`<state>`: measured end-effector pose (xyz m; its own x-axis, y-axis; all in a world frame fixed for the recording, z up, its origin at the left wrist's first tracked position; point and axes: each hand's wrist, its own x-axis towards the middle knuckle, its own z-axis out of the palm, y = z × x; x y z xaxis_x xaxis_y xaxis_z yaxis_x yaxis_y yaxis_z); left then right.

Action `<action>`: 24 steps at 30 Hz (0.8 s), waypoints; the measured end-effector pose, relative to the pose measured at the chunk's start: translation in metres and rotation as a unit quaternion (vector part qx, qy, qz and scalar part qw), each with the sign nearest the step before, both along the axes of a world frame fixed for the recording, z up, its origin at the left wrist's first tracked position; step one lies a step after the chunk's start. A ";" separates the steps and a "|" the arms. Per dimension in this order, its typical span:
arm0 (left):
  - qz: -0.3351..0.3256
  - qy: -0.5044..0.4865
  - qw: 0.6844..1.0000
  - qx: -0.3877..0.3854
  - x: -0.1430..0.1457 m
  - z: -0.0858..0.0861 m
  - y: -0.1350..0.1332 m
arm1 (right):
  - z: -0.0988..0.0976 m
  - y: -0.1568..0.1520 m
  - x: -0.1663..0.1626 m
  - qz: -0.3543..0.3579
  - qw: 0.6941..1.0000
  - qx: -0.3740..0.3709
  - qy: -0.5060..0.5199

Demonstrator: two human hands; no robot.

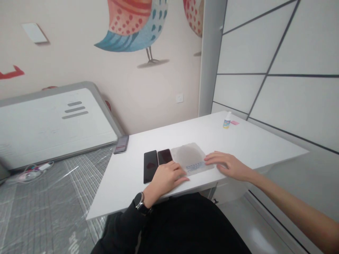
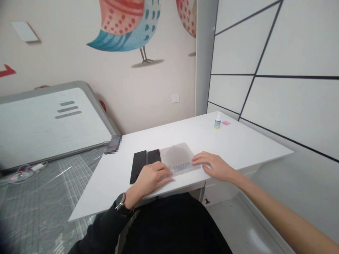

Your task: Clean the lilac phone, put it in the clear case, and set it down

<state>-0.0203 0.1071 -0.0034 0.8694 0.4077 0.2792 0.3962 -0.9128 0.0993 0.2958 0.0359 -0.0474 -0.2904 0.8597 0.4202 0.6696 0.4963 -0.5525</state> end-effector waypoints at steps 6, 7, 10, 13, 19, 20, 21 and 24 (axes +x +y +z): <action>0.075 0.020 0.997 -0.020 0.014 0.001 0.023 | 0.000 0.032 -0.010 -0.042 0.999 -0.019 -0.028; 0.079 0.029 0.996 -0.024 0.017 0.000 0.027 | -0.001 0.041 -0.013 -0.046 0.998 -0.026 -0.036; 0.100 0.056 0.993 -0.038 0.019 -0.007 0.032 | -0.011 0.062 -0.022 -0.058 0.996 -0.046 -0.059; 0.119 0.073 0.989 -0.054 0.015 -0.012 0.032 | -0.023 0.068 -0.025 -0.075 0.994 -0.050 -0.065; 0.144 0.067 0.984 -0.075 0.006 -0.013 0.035 | -0.021 0.072 0.002 -0.188 0.982 0.015 0.008; 0.151 0.062 0.984 -0.073 0.003 -0.013 0.037 | -0.017 0.077 0.015 -0.234 0.971 0.038 0.034; 0.160 0.060 0.983 -0.071 -0.002 -0.012 0.039 | -0.013 0.083 0.029 -0.285 0.955 0.062 0.062; 0.230 0.058 0.969 -0.068 -0.023 -0.011 0.045 | 0.000 0.103 0.076 -0.410 0.894 0.116 0.141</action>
